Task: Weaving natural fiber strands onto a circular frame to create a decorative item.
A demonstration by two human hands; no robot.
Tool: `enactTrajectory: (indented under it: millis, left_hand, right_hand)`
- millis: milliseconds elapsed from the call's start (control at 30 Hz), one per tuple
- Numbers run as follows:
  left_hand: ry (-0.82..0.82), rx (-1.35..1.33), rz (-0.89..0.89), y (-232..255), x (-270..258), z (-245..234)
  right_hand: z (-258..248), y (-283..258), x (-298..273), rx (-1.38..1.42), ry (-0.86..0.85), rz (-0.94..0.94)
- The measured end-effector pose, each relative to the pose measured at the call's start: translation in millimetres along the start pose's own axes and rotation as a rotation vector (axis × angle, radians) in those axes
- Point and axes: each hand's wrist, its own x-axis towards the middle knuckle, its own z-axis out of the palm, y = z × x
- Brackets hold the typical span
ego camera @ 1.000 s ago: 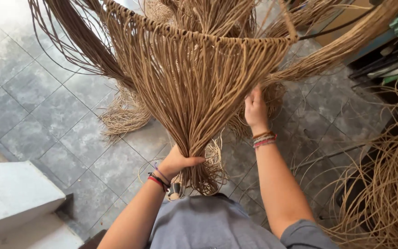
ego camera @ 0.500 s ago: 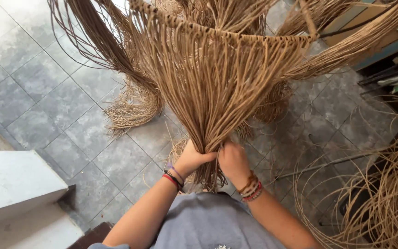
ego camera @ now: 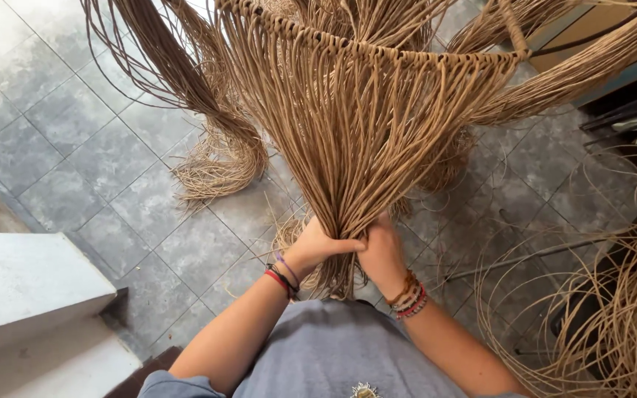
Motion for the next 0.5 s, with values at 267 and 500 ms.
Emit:
enactTrajectory:
  millis: [267, 500]
  left_hand:
    - [0.061, 0.022, 0.041, -39, 1, -11]
    - [0.075, 0.039, 0.051, -91, 25, -34]
  right_hand:
    - [-10, 9, 11, -0.264, 0.023, -0.151]
    - [-31, 41, 28, -0.09, -0.221, -0.125]
